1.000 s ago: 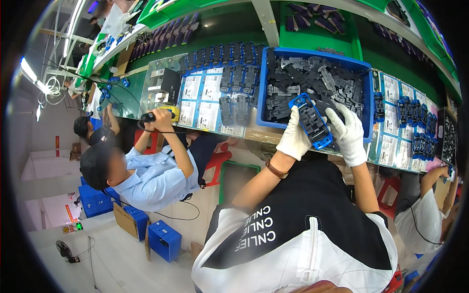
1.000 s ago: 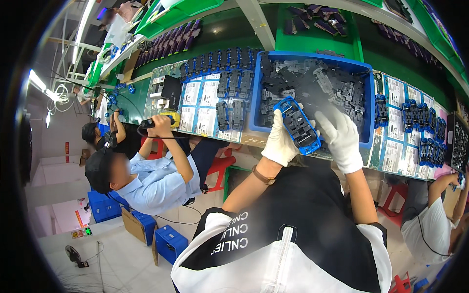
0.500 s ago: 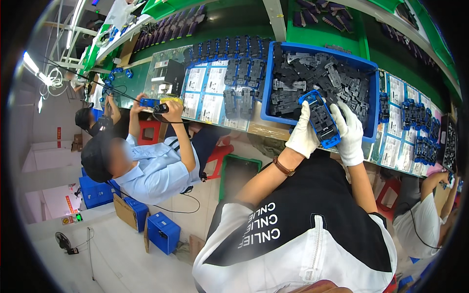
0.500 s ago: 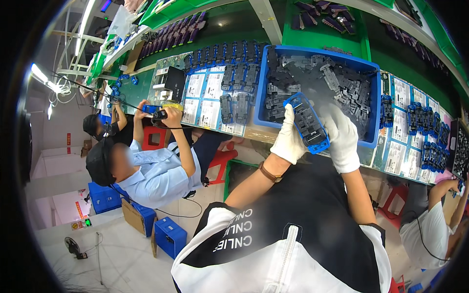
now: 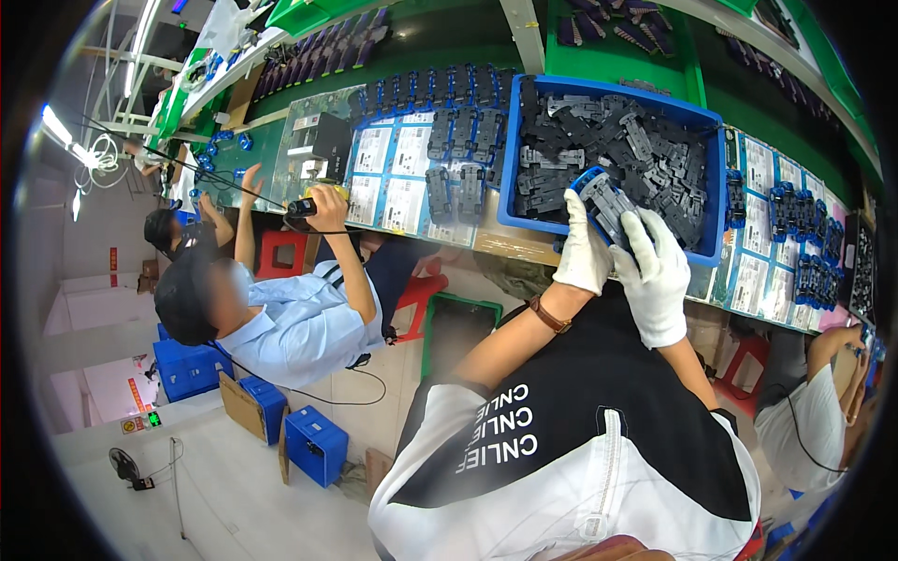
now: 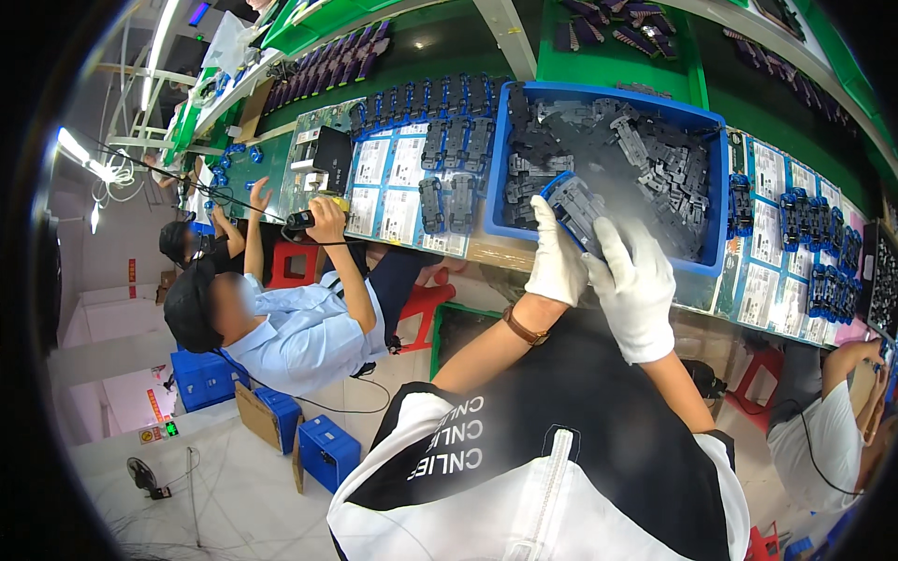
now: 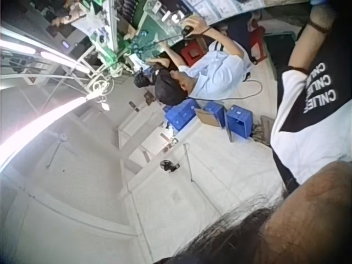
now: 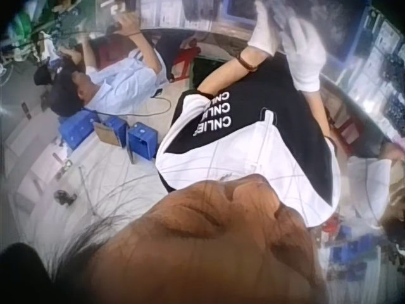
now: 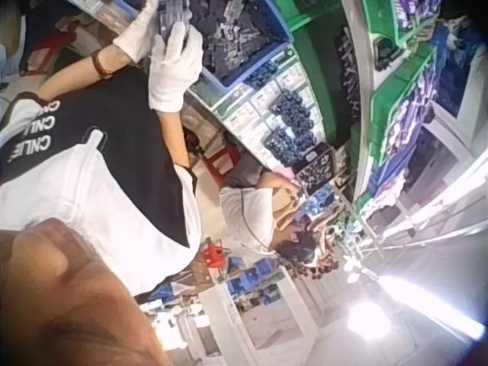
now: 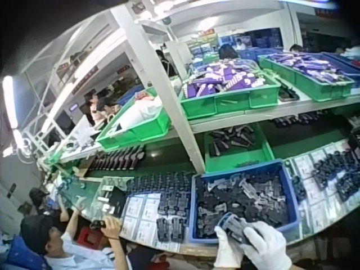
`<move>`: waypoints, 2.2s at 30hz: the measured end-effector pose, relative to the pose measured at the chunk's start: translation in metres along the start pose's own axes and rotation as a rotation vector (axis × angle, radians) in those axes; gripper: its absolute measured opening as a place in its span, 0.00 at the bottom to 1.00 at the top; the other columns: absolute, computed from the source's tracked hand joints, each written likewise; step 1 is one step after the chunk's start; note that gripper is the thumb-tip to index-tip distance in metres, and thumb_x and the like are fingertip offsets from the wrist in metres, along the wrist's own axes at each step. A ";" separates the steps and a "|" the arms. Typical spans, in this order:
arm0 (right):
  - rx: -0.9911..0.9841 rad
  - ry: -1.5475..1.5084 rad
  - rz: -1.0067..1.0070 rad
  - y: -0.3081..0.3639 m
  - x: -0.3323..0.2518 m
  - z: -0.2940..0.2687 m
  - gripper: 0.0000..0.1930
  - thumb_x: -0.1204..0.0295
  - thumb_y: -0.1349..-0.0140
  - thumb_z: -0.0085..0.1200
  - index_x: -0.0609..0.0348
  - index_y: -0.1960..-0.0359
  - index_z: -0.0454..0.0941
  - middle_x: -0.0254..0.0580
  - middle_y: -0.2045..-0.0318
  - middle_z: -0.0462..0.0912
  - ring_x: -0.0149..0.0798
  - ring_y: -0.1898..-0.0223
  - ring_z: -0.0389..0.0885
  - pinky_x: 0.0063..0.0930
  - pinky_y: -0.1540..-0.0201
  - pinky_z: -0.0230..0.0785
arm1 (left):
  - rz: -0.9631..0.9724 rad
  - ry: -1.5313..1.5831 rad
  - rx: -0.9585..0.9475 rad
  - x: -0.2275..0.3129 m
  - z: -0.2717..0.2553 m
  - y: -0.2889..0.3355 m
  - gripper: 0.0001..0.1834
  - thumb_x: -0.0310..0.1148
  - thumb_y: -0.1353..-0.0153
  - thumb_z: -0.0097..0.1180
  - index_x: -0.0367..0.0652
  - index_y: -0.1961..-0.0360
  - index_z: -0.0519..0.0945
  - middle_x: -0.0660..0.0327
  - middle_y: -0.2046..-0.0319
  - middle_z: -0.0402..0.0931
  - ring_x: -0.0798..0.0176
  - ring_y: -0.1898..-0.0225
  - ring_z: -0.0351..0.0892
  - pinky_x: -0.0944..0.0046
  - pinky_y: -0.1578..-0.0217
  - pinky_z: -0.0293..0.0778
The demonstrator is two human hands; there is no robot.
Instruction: Assembling small plastic components into a larger blue plastic housing on a factory assembly line.
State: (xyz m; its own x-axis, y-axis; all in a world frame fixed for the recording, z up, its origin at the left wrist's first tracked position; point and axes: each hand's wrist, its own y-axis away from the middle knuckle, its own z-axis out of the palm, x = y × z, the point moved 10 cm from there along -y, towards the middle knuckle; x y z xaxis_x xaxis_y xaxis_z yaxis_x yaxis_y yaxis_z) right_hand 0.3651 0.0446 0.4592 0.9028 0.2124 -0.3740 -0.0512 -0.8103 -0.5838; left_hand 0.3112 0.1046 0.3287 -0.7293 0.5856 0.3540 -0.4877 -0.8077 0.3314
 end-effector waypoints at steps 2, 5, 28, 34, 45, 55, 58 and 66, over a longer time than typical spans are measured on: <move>0.006 0.030 0.027 0.001 0.003 0.002 0.28 0.66 0.54 0.63 0.48 0.48 0.72 0.45 0.56 0.74 0.47 0.59 0.76 0.36 0.60 0.72 | 0.000 -0.006 -0.011 -0.002 0.004 0.003 0.40 0.68 0.45 0.42 0.48 0.42 0.65 0.60 0.49 0.70 0.61 0.47 0.70 0.60 0.43 0.65; 0.030 0.075 0.025 0.001 -0.003 0.005 0.27 0.66 0.55 0.63 0.47 0.49 0.72 0.45 0.57 0.74 0.46 0.59 0.76 0.35 0.60 0.73 | -0.041 -0.067 0.012 -0.011 -0.007 0.004 0.44 0.71 0.48 0.42 0.47 0.41 0.64 0.62 0.44 0.67 0.61 0.44 0.66 0.59 0.42 0.62; -0.289 -1.117 0.977 0.048 0.052 0.080 0.28 0.60 0.41 0.55 0.64 0.43 0.66 0.42 0.53 0.75 0.30 0.53 0.71 0.27 0.51 0.66 | 0.214 -0.127 0.091 0.032 -0.018 0.000 0.16 0.33 0.41 0.57 0.44 0.52 0.71 0.63 0.58 0.75 0.62 0.56 0.75 0.58 0.55 0.74; -0.259 -1.146 0.908 0.039 0.042 0.082 0.29 0.61 0.43 0.58 0.65 0.44 0.68 0.42 0.51 0.75 0.30 0.51 0.71 0.24 0.47 0.63 | 0.221 -0.151 0.108 0.041 -0.017 0.004 0.17 0.30 0.42 0.58 0.45 0.52 0.70 0.62 0.59 0.74 0.64 0.58 0.75 0.61 0.56 0.74; -0.197 -1.122 0.891 0.036 0.033 0.090 0.23 0.74 0.43 0.53 0.64 0.44 0.68 0.37 0.54 0.76 0.26 0.56 0.72 0.19 0.53 0.66 | 0.366 -0.219 0.118 0.063 -0.022 0.007 0.20 0.38 0.39 0.56 0.46 0.49 0.66 0.60 0.57 0.72 0.61 0.58 0.76 0.60 0.59 0.77; -0.117 -1.149 0.888 0.031 0.041 0.110 0.21 0.77 0.43 0.51 0.64 0.46 0.69 0.32 0.59 0.74 0.22 0.64 0.68 0.16 0.60 0.63 | 0.457 -0.632 0.112 0.081 -0.037 0.001 0.23 0.37 0.36 0.52 0.40 0.43 0.64 0.63 0.53 0.70 0.69 0.54 0.70 0.68 0.50 0.67; -0.176 -1.103 0.868 0.030 0.044 0.118 0.18 0.75 0.42 0.51 0.64 0.48 0.72 0.31 0.60 0.74 0.22 0.62 0.68 0.16 0.58 0.62 | 0.350 -0.503 0.106 0.077 -0.050 0.004 0.25 0.37 0.36 0.52 0.41 0.41 0.62 0.64 0.50 0.68 0.70 0.50 0.66 0.68 0.48 0.64; -0.256 -1.161 0.861 0.009 0.024 0.140 0.19 0.74 0.41 0.52 0.64 0.47 0.70 0.35 0.56 0.75 0.25 0.57 0.70 0.19 0.53 0.63 | 0.450 -0.482 0.202 0.111 -0.050 0.007 0.25 0.35 0.37 0.53 0.41 0.41 0.62 0.63 0.49 0.68 0.68 0.49 0.66 0.67 0.47 0.63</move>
State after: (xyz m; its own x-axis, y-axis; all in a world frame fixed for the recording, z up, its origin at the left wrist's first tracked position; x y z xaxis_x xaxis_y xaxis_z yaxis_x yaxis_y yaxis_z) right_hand 0.3264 0.1194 0.3440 -0.2154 -0.1659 -0.9623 -0.1978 -0.9576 0.2094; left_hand 0.2027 0.1600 0.3268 -0.5225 0.1993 0.8290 -0.0540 -0.9781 0.2012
